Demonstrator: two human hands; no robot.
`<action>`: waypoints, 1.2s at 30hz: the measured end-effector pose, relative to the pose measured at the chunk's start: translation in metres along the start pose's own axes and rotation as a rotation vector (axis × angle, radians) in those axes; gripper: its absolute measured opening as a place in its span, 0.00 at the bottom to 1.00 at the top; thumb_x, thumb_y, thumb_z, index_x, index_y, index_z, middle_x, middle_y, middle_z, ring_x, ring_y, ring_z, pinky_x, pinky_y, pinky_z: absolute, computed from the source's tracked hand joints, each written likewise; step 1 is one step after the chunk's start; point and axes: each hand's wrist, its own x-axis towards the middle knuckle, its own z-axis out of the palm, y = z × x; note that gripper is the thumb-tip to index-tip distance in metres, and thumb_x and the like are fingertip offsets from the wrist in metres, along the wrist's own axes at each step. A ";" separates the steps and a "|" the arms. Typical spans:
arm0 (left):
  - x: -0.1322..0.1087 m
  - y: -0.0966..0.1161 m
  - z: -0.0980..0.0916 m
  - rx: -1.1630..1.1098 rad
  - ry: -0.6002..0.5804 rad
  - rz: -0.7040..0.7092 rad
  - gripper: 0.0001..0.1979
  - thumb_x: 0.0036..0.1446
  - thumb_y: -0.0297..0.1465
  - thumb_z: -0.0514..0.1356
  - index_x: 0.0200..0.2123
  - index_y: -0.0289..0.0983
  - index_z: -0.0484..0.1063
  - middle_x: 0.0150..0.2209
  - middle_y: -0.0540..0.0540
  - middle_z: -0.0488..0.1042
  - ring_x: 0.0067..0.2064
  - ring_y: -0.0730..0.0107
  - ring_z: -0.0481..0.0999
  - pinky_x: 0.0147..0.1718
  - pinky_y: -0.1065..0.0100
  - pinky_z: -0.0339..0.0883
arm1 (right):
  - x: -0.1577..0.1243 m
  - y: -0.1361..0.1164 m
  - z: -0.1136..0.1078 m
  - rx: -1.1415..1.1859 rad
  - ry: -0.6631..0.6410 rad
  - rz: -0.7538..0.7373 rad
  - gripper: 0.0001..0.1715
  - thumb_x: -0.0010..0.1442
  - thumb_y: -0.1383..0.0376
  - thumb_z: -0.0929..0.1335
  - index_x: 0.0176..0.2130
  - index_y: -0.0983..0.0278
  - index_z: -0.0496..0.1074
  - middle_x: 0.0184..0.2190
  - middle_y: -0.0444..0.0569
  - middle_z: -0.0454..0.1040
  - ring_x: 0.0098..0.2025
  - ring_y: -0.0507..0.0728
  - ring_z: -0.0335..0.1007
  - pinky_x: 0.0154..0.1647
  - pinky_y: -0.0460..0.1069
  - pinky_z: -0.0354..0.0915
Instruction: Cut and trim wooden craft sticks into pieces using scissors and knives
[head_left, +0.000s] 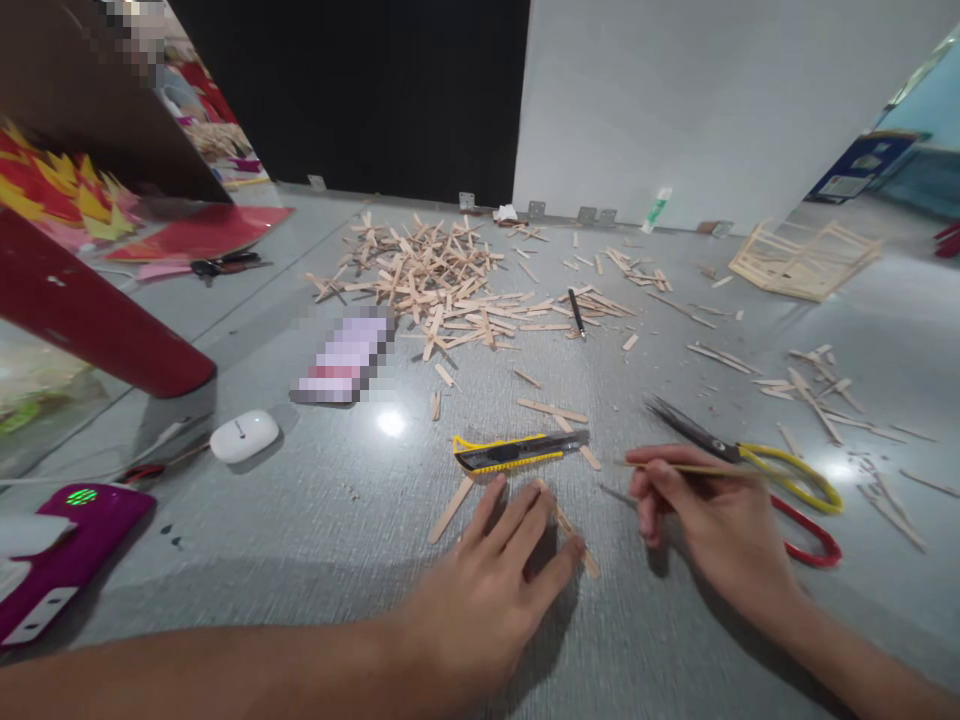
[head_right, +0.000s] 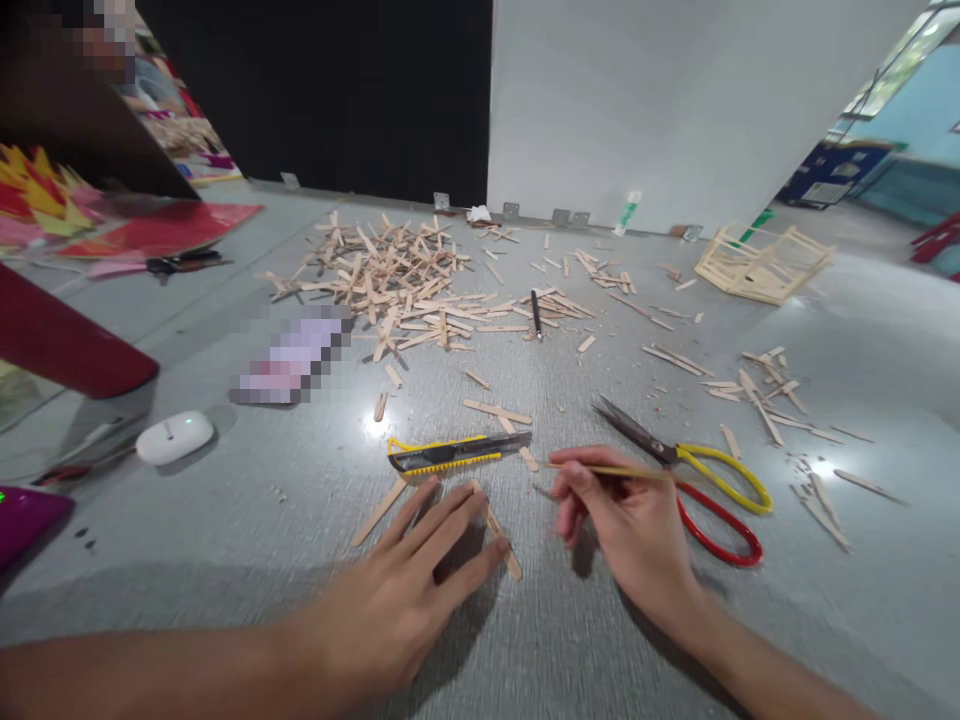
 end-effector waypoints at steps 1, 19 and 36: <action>0.000 0.000 0.000 0.003 0.001 0.004 0.42 0.65 0.28 0.67 0.77 0.30 0.55 0.76 0.14 0.58 0.80 0.25 0.55 0.74 0.25 0.53 | 0.003 -0.003 -0.001 0.006 0.007 -0.004 0.33 0.60 0.35 0.79 0.33 0.61 0.82 0.18 0.43 0.74 0.13 0.54 0.69 0.11 0.47 0.66; 0.000 -0.002 0.005 0.059 -0.039 0.001 0.42 0.67 0.32 0.69 0.77 0.32 0.54 0.77 0.13 0.57 0.80 0.25 0.54 0.73 0.25 0.55 | 0.014 0.007 -0.018 0.037 -0.017 0.304 0.46 0.60 0.23 0.68 0.19 0.58 0.65 0.11 0.36 0.52 0.13 0.47 0.43 0.16 0.45 0.41; 0.003 -0.003 0.002 0.074 -0.058 0.000 0.41 0.68 0.31 0.67 0.77 0.31 0.52 0.76 0.13 0.58 0.80 0.24 0.54 0.72 0.25 0.57 | 0.047 -0.012 -0.087 -0.920 0.024 -0.261 0.26 0.73 0.45 0.65 0.33 0.55 0.81 0.22 0.48 0.81 0.23 0.62 0.74 0.31 0.56 0.62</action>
